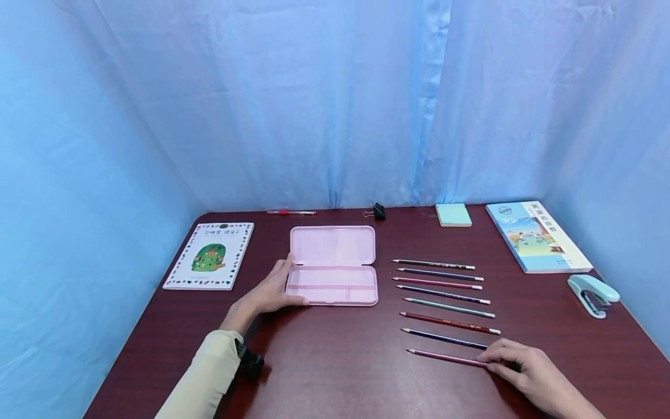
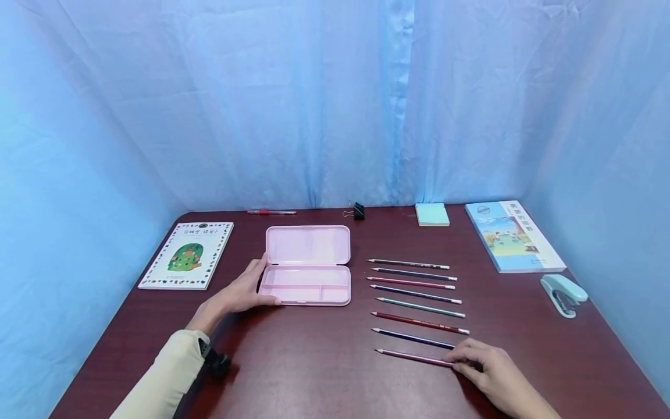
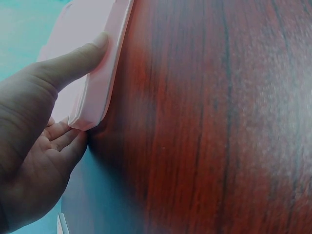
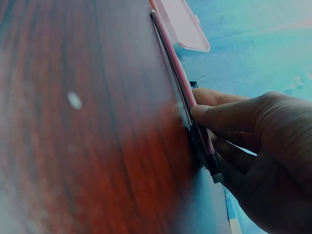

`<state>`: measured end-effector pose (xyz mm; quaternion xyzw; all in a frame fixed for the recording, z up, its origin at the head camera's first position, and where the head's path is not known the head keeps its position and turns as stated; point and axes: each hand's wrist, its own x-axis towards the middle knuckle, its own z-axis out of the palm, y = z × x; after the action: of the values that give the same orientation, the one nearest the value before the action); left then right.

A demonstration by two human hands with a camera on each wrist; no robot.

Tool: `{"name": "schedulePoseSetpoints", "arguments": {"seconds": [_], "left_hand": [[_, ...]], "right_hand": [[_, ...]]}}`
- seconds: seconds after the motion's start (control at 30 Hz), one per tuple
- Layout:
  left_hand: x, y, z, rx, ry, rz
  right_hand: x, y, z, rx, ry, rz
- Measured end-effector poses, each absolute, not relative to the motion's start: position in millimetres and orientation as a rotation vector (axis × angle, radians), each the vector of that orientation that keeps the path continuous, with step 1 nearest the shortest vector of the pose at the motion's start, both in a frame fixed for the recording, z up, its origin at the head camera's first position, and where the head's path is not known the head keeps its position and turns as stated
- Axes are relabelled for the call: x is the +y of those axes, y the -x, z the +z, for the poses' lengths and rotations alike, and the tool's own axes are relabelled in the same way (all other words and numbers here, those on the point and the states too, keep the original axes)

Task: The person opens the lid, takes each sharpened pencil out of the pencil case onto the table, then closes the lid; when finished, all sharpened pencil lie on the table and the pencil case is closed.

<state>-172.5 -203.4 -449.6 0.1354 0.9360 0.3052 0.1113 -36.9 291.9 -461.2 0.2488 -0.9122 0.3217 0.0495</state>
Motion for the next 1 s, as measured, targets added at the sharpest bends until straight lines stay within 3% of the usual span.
{"name": "schedulePoseSetpoints", "arguments": {"seconds": [0.53, 1.0], "left_hand": [[-203.9, 172.7, -450.2, 2.756, -0.419, 0.901], [-205.1, 173.8, -452.4, 2.771, -0.46, 0.906]], "right_hand": [[280.5, 46.1, -440.0, -2.793, -0.742, 0.86], [220.0, 146.7, -410.1, -2.708, -0.883, 0.946]]}}
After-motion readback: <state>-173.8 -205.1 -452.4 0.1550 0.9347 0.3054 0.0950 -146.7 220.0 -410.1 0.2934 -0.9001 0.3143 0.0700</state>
